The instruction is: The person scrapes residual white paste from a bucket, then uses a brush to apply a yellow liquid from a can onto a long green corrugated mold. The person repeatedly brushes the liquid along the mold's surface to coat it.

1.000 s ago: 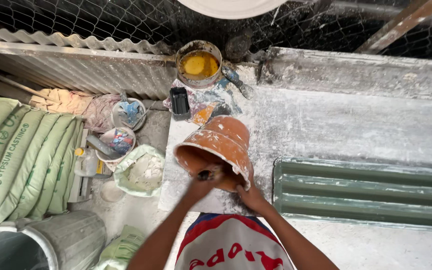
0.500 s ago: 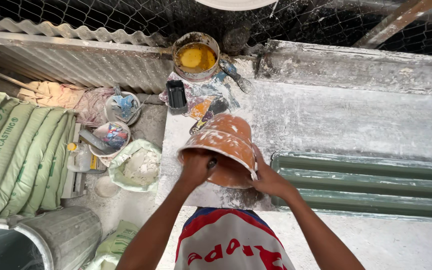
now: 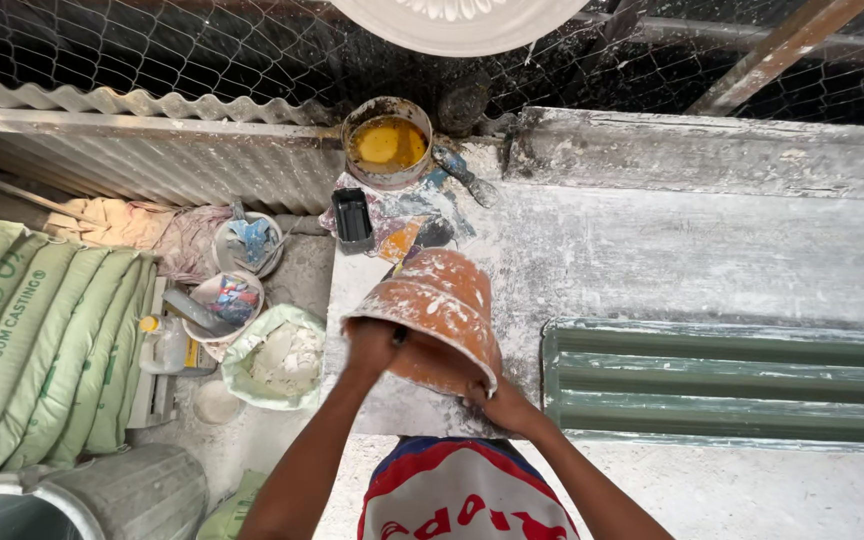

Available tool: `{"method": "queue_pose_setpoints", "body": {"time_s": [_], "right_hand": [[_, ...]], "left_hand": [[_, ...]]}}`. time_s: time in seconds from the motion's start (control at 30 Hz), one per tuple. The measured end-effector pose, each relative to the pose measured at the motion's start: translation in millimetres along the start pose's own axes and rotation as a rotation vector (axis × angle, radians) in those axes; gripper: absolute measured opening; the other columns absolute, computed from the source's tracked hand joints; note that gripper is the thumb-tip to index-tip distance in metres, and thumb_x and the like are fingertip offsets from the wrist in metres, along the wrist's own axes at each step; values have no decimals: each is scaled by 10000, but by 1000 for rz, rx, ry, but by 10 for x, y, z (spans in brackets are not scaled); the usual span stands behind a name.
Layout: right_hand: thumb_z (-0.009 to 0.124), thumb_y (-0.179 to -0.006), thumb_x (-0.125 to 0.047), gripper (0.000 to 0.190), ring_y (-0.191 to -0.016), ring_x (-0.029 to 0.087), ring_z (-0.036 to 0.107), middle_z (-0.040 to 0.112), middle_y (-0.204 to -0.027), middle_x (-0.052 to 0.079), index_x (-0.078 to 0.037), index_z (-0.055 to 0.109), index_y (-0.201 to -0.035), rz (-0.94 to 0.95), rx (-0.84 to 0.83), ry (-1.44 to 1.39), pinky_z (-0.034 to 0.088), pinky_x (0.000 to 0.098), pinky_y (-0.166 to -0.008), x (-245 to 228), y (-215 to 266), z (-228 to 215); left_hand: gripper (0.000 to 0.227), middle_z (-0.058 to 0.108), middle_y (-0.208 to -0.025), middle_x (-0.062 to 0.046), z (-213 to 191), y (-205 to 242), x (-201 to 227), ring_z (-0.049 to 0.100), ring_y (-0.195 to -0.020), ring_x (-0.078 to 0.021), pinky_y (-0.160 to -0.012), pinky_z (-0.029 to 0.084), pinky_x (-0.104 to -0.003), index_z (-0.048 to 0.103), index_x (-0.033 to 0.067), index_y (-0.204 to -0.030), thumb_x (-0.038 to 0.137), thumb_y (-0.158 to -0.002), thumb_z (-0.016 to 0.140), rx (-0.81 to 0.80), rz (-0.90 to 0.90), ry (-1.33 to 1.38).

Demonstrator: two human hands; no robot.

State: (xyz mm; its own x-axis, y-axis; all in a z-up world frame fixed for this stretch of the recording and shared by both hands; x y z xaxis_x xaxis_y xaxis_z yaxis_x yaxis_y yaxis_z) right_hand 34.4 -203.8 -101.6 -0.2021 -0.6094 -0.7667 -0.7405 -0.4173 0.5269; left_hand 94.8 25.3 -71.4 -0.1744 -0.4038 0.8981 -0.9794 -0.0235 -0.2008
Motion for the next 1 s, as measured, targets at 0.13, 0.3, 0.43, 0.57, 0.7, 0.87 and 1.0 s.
{"method": "queue_pose_setpoints", "body": {"time_s": [0.13,0.3,0.43,0.57,0.7,0.87,1.0], "right_hand": [[521,-1002,-337,390,-1002,305,687,734,-1073,212,-40,598,-1242,28,29,68,512,417,-928,-19,-74,77],[521,-977,-386,437,-1047,346,684,721,-1115,218,-76,585,-1279,68,29,71,536,436,-949,49,31,59],[522,-987,-476,529,-1157,370,664,709,-1227,233,-106,600,-1358,162,16,208,518,440,-1005,-240,82,-54],[751,-878,-513,736,-1283,318,615,652,-1374,164,-157,469,-1456,51,-154,190,476,398,-1089,-890,384,-348],[708,-860,-322,1043,-1349,323,552,477,-1514,166,-264,7,-1631,81,-62,78,508,416,-1070,-1251,637,-759],[513,-857,-23,1011,-1475,415,430,415,-1586,282,-227,-83,-1648,-229,166,12,354,440,-1177,-1473,484,-680],[535,-920,-72,1013,-1413,411,466,372,-1557,296,-231,-228,-1567,-119,93,-89,392,424,-1137,-1000,339,-280]], "left_hand": [[187,712,-1024,-180,-202,421,486,701,-952,-324,-863,547,-381,669,35,-1073,107,-907,715,184,238,66],[242,737,-1037,-173,-379,334,342,695,-950,-333,-824,552,-377,704,41,-1059,132,-862,810,-29,23,7],[368,682,-1106,-151,-715,359,228,715,-947,-280,-823,565,-333,665,67,-1349,86,-985,613,24,-193,-247],[352,699,-1143,-198,-313,478,955,692,-1016,-328,-873,555,-403,676,1,-1255,150,-936,677,29,40,62],[311,770,-1005,-153,-57,299,417,740,-943,-269,-835,596,-396,737,82,-1126,293,-898,731,-317,-463,-103],[255,753,-1027,-143,-149,-271,86,724,-953,-288,-834,585,-414,737,104,-1114,226,-891,715,-115,-244,-558],[255,743,-1041,-149,438,-30,266,716,-954,-296,-824,581,-413,728,93,-1115,183,-876,711,1,-194,-345]]}}
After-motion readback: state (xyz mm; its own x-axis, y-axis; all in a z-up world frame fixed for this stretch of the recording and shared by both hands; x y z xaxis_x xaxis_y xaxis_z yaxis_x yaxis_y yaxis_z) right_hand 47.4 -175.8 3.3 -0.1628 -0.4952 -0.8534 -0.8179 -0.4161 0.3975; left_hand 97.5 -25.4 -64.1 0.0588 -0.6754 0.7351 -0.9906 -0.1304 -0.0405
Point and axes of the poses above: each hand's wrist, its own y-axis away from the middle knuckle, its own z-axis out of the palm, x = y × z, the point moved 10 cm from there along -y, towards the middle knuckle
